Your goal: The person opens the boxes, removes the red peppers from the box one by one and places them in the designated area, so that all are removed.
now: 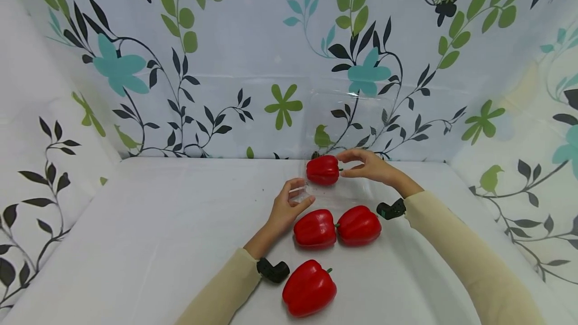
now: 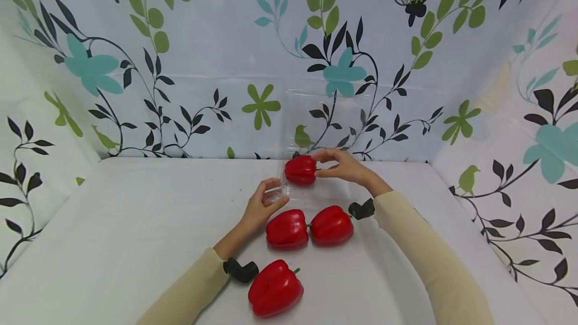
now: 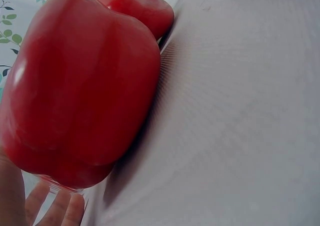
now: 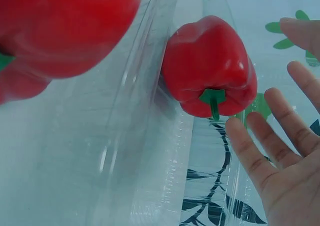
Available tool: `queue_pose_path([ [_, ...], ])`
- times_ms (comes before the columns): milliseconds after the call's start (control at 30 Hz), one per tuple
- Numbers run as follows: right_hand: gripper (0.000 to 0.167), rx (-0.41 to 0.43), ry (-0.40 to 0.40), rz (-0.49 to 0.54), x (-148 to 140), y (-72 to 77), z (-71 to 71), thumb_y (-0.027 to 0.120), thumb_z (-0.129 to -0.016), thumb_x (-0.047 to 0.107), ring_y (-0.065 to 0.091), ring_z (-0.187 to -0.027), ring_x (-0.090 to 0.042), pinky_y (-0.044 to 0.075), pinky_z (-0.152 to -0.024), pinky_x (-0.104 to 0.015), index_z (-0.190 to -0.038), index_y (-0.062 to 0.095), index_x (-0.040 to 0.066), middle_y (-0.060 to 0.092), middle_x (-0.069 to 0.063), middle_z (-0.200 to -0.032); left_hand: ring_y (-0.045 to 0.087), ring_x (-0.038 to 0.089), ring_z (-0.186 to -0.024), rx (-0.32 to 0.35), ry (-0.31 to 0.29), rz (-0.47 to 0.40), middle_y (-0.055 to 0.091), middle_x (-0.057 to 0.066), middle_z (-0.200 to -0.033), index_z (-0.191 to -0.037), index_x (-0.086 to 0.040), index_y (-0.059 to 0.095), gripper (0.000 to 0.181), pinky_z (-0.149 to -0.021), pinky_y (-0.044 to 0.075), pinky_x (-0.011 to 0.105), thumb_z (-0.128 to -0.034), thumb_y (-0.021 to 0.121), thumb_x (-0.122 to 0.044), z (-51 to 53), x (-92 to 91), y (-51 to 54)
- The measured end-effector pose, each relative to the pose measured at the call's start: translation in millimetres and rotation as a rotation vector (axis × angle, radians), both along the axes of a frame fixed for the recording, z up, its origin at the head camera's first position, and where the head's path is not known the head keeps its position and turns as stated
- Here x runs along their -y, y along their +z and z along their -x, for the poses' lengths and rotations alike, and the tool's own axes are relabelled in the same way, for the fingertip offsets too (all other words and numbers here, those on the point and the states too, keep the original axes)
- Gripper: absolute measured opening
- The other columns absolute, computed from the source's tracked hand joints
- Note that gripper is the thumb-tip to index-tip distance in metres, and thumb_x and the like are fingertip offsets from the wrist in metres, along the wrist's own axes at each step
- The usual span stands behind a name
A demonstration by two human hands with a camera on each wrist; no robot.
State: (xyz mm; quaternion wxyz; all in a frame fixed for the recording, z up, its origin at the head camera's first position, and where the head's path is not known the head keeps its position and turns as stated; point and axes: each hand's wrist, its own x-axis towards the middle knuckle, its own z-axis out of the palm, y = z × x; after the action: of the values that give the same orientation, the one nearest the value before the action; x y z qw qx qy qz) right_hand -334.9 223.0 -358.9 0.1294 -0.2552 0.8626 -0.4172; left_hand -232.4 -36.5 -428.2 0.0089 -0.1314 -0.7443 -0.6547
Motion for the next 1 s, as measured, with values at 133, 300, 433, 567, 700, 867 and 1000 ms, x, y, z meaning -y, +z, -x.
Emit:
queue_pose_path([
  [133,0.055,-0.004,0.003,-0.033,0,-2.8,2.3,0.074,-0.087,0.017,0.042,-0.130,-0.043,0.044,-0.103,-0.053,-0.135,0.052,0.003,0.052,-0.018,-0.137,0.047,0.041,-0.130,0.000,-0.004,-0.005,0.047,0.023,-0.142,-0.139,0.002,0.040,0.056,-0.100,0.047,0.052,-0.0920,0.067,-0.012,-0.2,-0.3,-0.6],
  [300,0.057,0.000,-0.002,-0.061,0,-5.8,7.1,0.074,-0.086,0.018,0.041,-0.131,-0.043,0.044,-0.103,-0.055,-0.137,0.051,0.004,0.051,-0.018,-0.139,0.047,0.041,-0.129,-0.005,-0.005,-0.005,0.047,0.024,-0.142,-0.139,0.001,0.041,0.055,-0.100,0.047,0.052,-0.0924,0.067,-0.013,0.7,-0.3,-0.3],
  [433,0.060,-0.005,0.007,-0.074,1,-9.9,10.7,0.075,-0.086,0.019,0.040,-0.132,-0.044,0.045,-0.100,-0.056,-0.139,0.049,0.006,0.047,-0.018,-0.142,0.047,0.041,-0.130,-0.002,-0.003,0.000,0.046,0.024,-0.142,-0.139,0.001,0.041,0.056,-0.100,0.047,0.052,-0.0922,0.067,-0.013,0.3,0.0,0.6],
  [567,0.064,-0.002,0.021,-0.073,3,-15.4,13.0,0.075,-0.086,0.017,0.037,-0.133,-0.045,0.047,-0.099,-0.056,-0.142,0.046,0.008,0.043,-0.019,-0.145,0.047,0.041,-0.130,0.005,-0.002,-0.002,0.047,0.024,-0.142,-0.139,0.002,0.041,0.056,-0.100,0.047,0.051,-0.0922,0.067,-0.013,-0.4,0.0,0.8],
  [700,0.068,0.000,0.014,-0.075,6,-19.8,14.4,0.076,-0.084,0.017,0.036,-0.134,-0.045,0.047,-0.098,-0.056,-0.144,0.044,0.009,0.040,-0.019,-0.147,0.047,0.042,-0.129,-0.007,0.002,-0.004,0.047,0.024,-0.141,-0.139,0.002,0.041,0.055,-0.099,0.048,0.051,-0.0926,0.067,-0.013,-0.7,0.2,1.4],
  [867,0.069,0.016,-0.004,-0.047,9,-21.5,12.7,0.076,-0.084,0.015,0.033,-0.136,-0.046,0.045,-0.100,-0.058,-0.143,0.041,0.005,0.040,-0.020,-0.146,0.048,0.041,-0.129,-0.009,0.010,-0.009,0.048,0.021,-0.141,-0.139,-0.001,0.042,0.055,-0.099,0.048,0.051,-0.0919,0.068,-0.014,5.6,-0.4,-8.2],
  [1000,0.066,0.021,-0.022,-0.026,10,-23.5,12.6,0.075,-0.085,0.013,0.033,-0.136,-0.046,0.044,-0.101,-0.058,-0.141,0.040,0.003,0.042,-0.021,-0.144,0.050,0.034,-0.129,-0.010,0.025,-0.008,0.050,0.014,-0.141,-0.138,-0.008,0.044,0.056,-0.098,0.049,0.048,-0.0906,0.071,-0.020,20.1,-1.6,-30.5],
])
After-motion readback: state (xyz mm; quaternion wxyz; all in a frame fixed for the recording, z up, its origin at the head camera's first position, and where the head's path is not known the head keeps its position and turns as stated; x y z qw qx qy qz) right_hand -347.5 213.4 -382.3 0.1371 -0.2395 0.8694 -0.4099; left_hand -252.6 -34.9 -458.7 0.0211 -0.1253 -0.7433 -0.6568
